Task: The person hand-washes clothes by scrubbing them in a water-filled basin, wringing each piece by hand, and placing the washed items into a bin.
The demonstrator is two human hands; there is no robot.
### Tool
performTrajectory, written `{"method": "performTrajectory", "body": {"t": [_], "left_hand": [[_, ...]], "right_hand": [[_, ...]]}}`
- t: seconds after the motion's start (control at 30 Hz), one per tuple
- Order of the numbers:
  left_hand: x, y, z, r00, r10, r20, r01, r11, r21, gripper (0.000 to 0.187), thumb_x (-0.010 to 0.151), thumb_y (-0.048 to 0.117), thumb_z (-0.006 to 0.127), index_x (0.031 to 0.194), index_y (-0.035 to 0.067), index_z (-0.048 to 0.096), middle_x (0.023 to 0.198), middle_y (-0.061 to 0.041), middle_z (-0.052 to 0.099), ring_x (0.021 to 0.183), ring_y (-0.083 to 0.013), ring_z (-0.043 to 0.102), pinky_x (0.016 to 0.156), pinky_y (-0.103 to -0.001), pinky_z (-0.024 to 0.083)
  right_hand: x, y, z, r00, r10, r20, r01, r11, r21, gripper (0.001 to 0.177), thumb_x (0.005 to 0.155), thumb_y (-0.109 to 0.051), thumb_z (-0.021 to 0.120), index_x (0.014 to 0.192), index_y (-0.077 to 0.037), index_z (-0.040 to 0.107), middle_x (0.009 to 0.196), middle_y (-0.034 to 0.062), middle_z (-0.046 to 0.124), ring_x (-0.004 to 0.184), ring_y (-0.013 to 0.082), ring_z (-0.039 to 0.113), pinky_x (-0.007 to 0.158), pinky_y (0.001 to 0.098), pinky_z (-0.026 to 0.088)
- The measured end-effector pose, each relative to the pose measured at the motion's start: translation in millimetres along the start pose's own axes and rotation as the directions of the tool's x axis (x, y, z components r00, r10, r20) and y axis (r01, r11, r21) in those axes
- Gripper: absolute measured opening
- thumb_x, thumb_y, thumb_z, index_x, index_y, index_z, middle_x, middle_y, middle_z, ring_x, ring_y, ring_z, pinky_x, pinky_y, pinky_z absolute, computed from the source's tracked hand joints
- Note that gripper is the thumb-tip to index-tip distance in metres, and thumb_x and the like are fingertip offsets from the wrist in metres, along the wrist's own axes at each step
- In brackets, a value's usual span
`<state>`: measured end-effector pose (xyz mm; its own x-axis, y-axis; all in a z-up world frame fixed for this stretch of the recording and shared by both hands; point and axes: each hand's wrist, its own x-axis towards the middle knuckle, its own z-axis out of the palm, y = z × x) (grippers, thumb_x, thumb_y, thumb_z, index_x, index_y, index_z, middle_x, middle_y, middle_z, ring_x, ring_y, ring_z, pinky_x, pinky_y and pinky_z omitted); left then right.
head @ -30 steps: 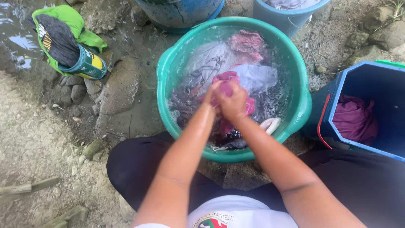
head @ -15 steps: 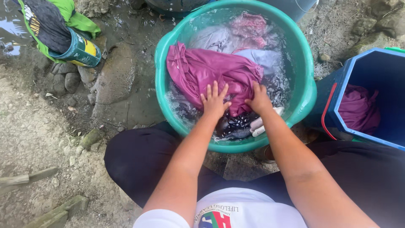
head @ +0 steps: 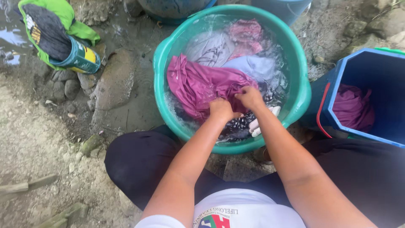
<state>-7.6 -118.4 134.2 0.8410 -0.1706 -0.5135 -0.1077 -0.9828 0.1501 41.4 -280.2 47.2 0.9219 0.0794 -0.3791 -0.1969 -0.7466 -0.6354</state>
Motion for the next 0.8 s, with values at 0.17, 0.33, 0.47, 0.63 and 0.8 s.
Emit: {"method": "performTrajectory", "body": {"t": [0.17,0.33,0.47,0.63,0.8], "left_hand": [[12,1,31,0.974,-0.069,-0.217,0.027,0.982,-0.188,0.052,0.093,0.054,0.061,0.101,0.005,0.078,0.109,-0.019,0.074,0.100,-0.0353,0.072,0.086,-0.048,0.055],[38,-48,7,0.968,-0.105,-0.228,-0.060,0.786,-0.616,0.037,0.097,0.034,0.059,0.102,0.003,0.078,0.094,-0.019,0.074,0.088,-0.0350,0.070,0.076,-0.047,0.053],[34,-64,-57,0.997,-0.074,-0.026,-0.031,-0.064,-0.997,0.024,0.098,0.026,0.065,0.107,0.006,0.074,0.087,-0.005,0.075,0.074,-0.0168,0.066,0.070,-0.036,0.051],[9,-82,-130,0.999,-0.041,-0.011,-0.030,-0.505,-0.863,0.019,0.099,0.025,0.063,0.100,0.009,0.071,0.088,-0.004,0.075,0.078,-0.0184,0.070,0.078,-0.037,0.056],[-8,-110,-143,0.936,-0.116,-0.331,-0.328,-0.627,-0.707,0.028,0.096,0.008,0.069,0.122,0.009,0.059,0.116,-0.005,0.068,0.110,-0.0199,0.067,0.102,-0.038,0.051]], "right_hand": [[-5,-14,6,0.997,-0.072,0.018,0.070,0.994,0.089,0.038,0.083,-0.033,0.080,0.107,-0.004,0.075,0.098,0.0205,0.074,0.092,0.0335,0.071,0.085,0.0426,0.054],[-19,-51,-45,0.982,-0.076,0.175,-0.056,0.761,0.646,0.029,0.091,-0.018,0.072,0.119,-0.008,0.075,0.102,0.0078,0.075,0.083,0.0163,0.064,0.072,0.0360,0.048],[-27,-71,-75,0.971,-0.231,0.060,0.083,0.565,0.821,0.039,0.096,-0.017,0.072,0.132,-0.009,0.060,0.114,0.0055,0.071,0.097,0.0089,0.066,0.084,0.0274,0.053],[-38,-79,-56,0.912,-0.410,0.015,0.294,0.679,0.672,0.057,0.087,-0.017,0.081,0.137,-0.005,0.056,0.119,-0.0007,0.068,0.104,0.0067,0.062,0.090,0.0248,0.051],[-40,-103,-109,0.974,-0.194,0.114,0.120,0.877,0.465,0.024,0.107,-0.022,0.062,0.122,-0.010,0.075,0.087,0.0017,0.062,0.078,0.0117,0.054,0.070,0.0317,0.047]]}}
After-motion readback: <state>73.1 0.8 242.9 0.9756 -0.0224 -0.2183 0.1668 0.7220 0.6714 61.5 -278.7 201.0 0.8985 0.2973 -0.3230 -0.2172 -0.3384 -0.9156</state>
